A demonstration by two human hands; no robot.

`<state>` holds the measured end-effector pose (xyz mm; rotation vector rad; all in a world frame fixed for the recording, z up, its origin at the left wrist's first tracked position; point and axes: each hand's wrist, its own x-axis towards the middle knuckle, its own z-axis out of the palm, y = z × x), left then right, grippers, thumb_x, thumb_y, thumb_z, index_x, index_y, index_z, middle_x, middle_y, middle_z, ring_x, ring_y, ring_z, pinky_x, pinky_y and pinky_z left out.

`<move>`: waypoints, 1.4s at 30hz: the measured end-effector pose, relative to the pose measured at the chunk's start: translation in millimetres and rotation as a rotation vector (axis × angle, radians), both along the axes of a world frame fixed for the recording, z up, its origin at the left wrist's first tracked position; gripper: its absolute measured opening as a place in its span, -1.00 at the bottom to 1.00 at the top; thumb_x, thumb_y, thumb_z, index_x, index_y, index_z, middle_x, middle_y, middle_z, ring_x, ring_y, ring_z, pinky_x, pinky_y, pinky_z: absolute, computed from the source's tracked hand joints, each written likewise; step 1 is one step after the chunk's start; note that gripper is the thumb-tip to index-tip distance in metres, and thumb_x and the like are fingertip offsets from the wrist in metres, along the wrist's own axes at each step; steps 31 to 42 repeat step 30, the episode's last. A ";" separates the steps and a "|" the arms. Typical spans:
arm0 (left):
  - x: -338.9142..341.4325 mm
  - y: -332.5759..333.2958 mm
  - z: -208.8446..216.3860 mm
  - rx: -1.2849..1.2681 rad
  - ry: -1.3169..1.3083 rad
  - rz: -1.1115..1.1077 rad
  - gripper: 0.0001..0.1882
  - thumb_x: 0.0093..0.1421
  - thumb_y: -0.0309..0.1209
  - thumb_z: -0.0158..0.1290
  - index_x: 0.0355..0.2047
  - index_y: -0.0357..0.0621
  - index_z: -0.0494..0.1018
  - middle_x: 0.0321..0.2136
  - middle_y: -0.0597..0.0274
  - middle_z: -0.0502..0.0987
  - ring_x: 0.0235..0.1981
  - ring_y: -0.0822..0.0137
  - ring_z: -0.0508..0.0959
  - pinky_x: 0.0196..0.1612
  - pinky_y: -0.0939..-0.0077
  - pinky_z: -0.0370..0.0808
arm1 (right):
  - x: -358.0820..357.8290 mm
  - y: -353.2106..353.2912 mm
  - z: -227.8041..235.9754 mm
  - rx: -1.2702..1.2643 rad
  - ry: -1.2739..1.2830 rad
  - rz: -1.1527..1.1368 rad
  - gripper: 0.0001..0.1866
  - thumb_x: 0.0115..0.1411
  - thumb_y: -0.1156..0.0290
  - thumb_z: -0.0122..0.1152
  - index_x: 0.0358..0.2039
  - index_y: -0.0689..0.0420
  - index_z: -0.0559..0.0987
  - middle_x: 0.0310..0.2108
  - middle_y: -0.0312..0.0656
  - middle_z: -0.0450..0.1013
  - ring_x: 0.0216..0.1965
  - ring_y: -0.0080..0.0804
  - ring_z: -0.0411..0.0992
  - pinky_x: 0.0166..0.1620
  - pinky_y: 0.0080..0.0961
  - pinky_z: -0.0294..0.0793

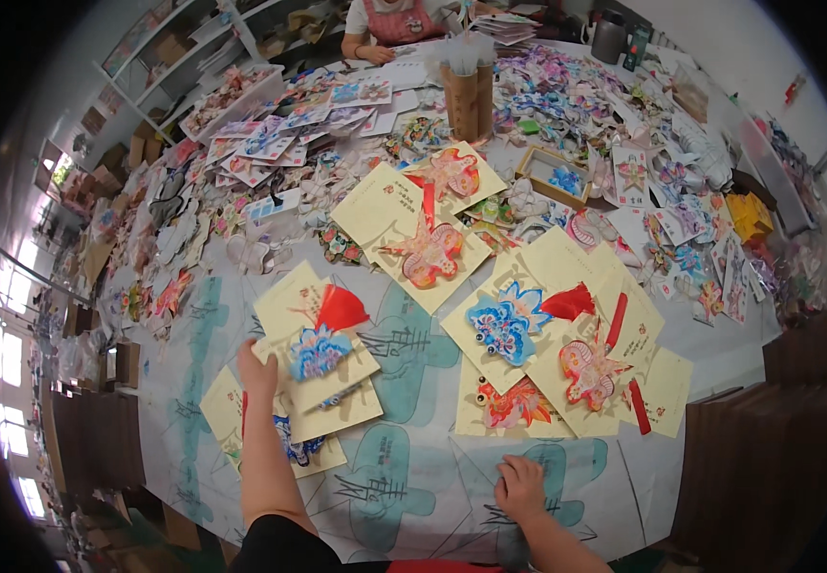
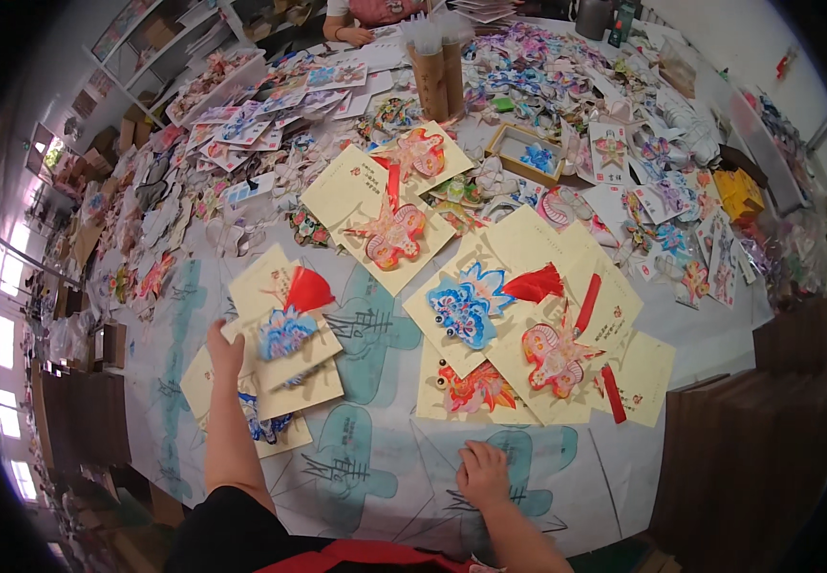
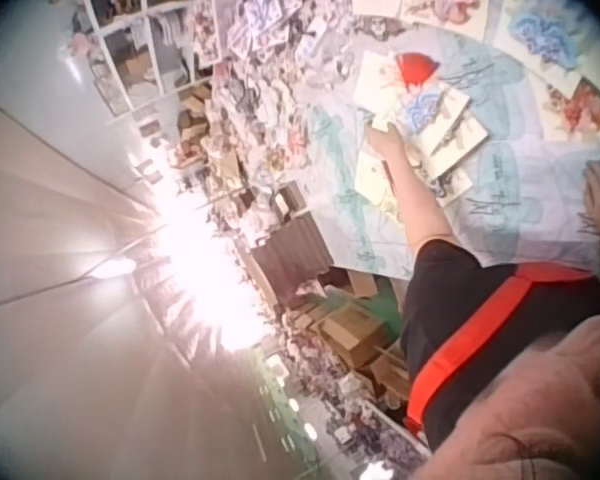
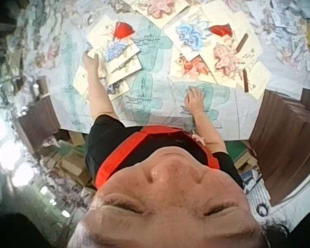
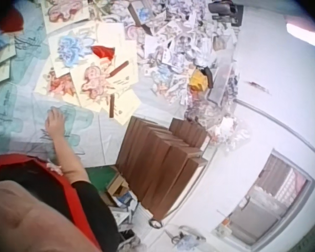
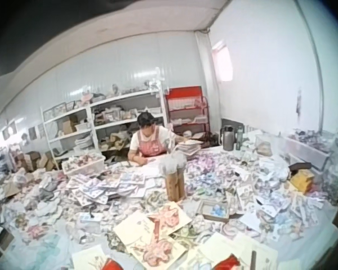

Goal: The person assembles decorative frames by placing a backing board and a paper insert into a wooden frame, then closing the frame. The person repeats this process for multiple frames, handling the components one at a time and stacking the finished frames on the table.

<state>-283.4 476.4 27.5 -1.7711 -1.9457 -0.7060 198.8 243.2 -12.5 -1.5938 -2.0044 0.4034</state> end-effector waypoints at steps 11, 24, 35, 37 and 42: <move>221.5 159.7 -58.9 -0.700 -1.595 0.144 -0.64 0.09 -0.48 0.05 -0.07 -0.23 0.34 -0.27 0.24 0.44 -0.34 0.39 0.45 -0.31 0.45 0.44 | 2.7 -0.1 3.1 -0.016 -0.008 0.013 -0.67 -0.13 0.48 0.16 -0.25 0.10 0.48 -0.11 -0.18 0.36 -0.06 -0.18 0.31 -0.01 -0.20 0.25; 83.2 -25.1 34.7 -0.301 -0.675 0.125 -0.64 0.05 -0.52 0.05 -0.11 -0.36 0.36 -0.31 0.13 0.49 -0.24 0.34 0.50 -0.19 0.53 0.44 | 4.0 1.4 -2.7 -0.054 0.021 -0.015 -0.68 -0.11 0.44 0.15 -0.25 0.07 0.49 -0.12 -0.24 0.38 -0.05 -0.25 0.32 -0.01 -0.22 0.24; 149.9 23.8 46.7 -0.443 -1.287 -0.146 -0.64 0.18 -0.45 0.02 -0.01 -0.29 0.36 -0.11 0.15 0.46 -0.16 0.29 0.49 -0.04 0.48 0.41 | 8.5 3.5 -0.4 -0.041 -0.045 0.000 -0.66 -0.11 0.43 0.16 -0.22 0.07 0.47 -0.10 -0.22 0.38 -0.04 -0.24 0.32 -0.01 -0.20 0.24; 149.9 23.8 46.7 -0.443 -1.287 -0.146 -0.64 0.18 -0.45 0.02 -0.01 -0.29 0.36 -0.11 0.15 0.46 -0.16 0.29 0.49 -0.04 0.48 0.41 | 8.5 3.5 -0.4 -0.041 -0.045 0.000 -0.66 -0.11 0.43 0.16 -0.22 0.07 0.47 -0.10 -0.22 0.38 -0.04 -0.24 0.32 -0.01 -0.20 0.24; 149.9 23.8 46.7 -0.443 -1.287 -0.146 -0.64 0.18 -0.45 0.02 -0.01 -0.29 0.36 -0.11 0.15 0.46 -0.16 0.29 0.49 -0.04 0.48 0.41 | 8.5 3.5 -0.4 -0.041 -0.045 0.000 -0.66 -0.11 0.43 0.16 -0.22 0.07 0.47 -0.10 -0.22 0.38 -0.04 -0.24 0.32 -0.01 -0.20 0.24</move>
